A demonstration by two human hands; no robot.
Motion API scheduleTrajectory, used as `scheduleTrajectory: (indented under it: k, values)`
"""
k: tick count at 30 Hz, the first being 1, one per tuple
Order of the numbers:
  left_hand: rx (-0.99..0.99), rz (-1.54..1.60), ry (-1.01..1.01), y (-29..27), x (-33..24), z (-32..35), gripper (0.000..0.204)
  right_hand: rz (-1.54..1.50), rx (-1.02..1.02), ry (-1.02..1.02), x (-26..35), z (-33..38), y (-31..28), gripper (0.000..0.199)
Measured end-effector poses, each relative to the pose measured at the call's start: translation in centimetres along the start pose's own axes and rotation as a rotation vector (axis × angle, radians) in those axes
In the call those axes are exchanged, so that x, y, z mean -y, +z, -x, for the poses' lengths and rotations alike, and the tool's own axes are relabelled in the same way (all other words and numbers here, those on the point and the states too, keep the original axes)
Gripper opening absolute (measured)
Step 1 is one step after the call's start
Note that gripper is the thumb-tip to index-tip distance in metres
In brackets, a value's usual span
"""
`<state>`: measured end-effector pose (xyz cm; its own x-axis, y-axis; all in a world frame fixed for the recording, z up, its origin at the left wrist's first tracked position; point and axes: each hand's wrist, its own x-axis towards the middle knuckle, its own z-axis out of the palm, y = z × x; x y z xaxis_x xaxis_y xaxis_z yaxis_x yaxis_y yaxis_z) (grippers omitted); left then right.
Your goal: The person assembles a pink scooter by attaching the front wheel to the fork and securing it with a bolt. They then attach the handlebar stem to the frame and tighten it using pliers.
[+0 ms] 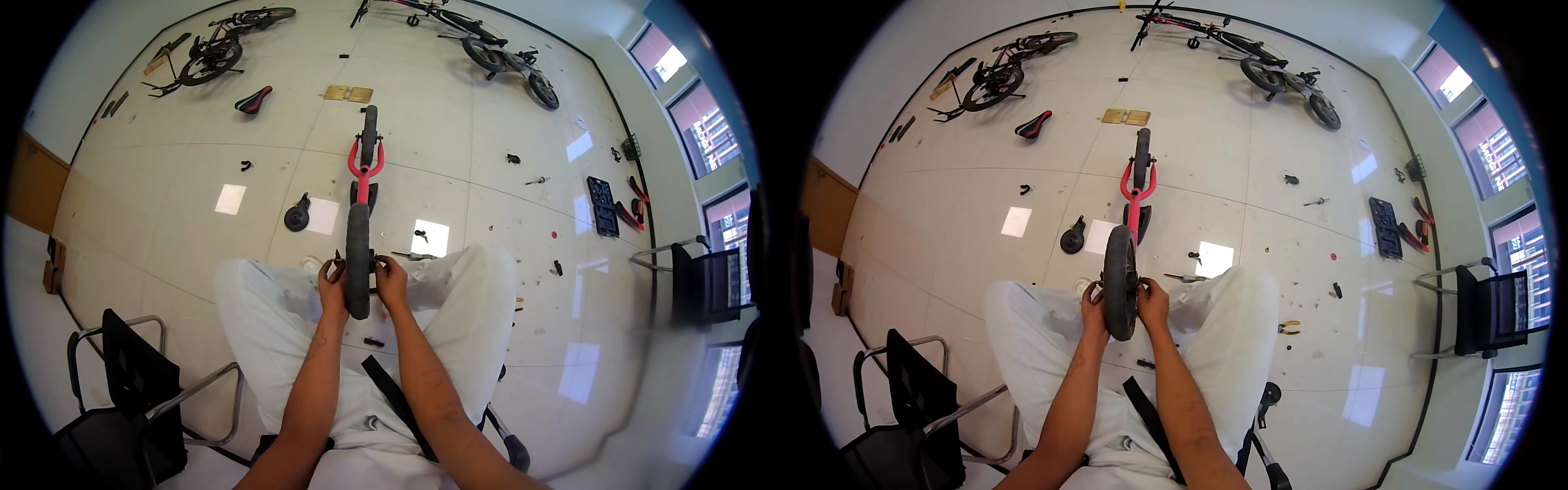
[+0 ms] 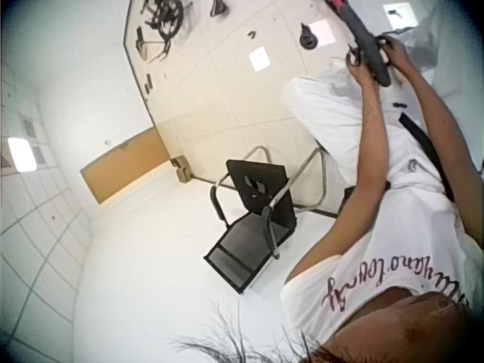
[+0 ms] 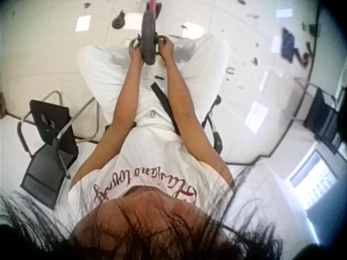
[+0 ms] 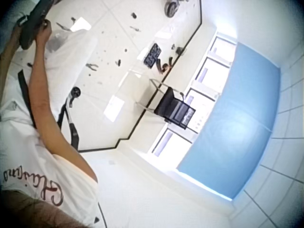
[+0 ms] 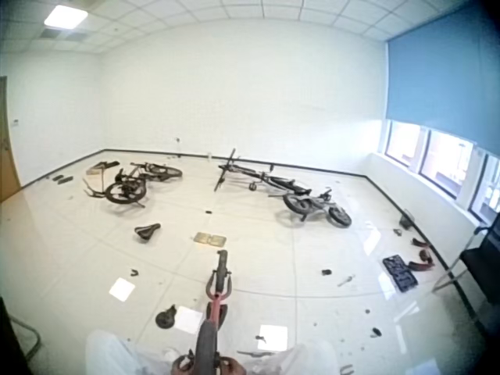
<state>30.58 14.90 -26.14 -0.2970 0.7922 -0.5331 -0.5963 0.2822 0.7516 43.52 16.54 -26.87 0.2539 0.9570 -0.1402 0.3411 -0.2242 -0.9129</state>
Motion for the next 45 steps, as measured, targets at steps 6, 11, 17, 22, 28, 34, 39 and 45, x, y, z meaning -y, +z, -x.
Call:
scheduleTrajectory:
  k: [6,11,17,22,28,34,39,45]
  values:
    - [0.036,-0.004,-0.040,0.2,-0.8,0.4,0.073,0.149,-0.064,-0.078,0.9,0.6,0.3,0.019]
    - [0.037,0.024,-0.065,0.4,-1.0,0.3,0.079,0.183,-0.092,-0.042,1.0,0.4,1.0,0.019]
    - [-0.013,0.113,-0.064,-0.1,-1.0,-0.3,0.075,-0.007,-0.010,0.033,0.6,-0.3,0.9,0.019]
    - [-0.032,0.075,-0.037,-0.7,-2.1,-0.5,0.065,-0.024,0.024,0.133,0.4,-0.6,0.9,0.021]
    - [0.062,-0.327,0.082,0.4,-4.7,1.8,0.054,-0.059,0.059,0.193,0.0,-1.0,0.9,0.021]
    - [0.224,-0.835,0.424,3.3,-5.6,5.7,0.064,-0.294,0.101,0.290,-1.7,-1.2,1.6,0.019]
    - [0.215,-0.782,0.403,3.8,-5.4,6.1,0.056,-0.348,0.120,0.253,-2.1,-1.1,1.3,0.020]
    - [0.078,-0.772,0.425,2.9,-5.0,5.3,0.052,-0.171,0.117,0.188,-1.6,-0.9,0.9,0.023]
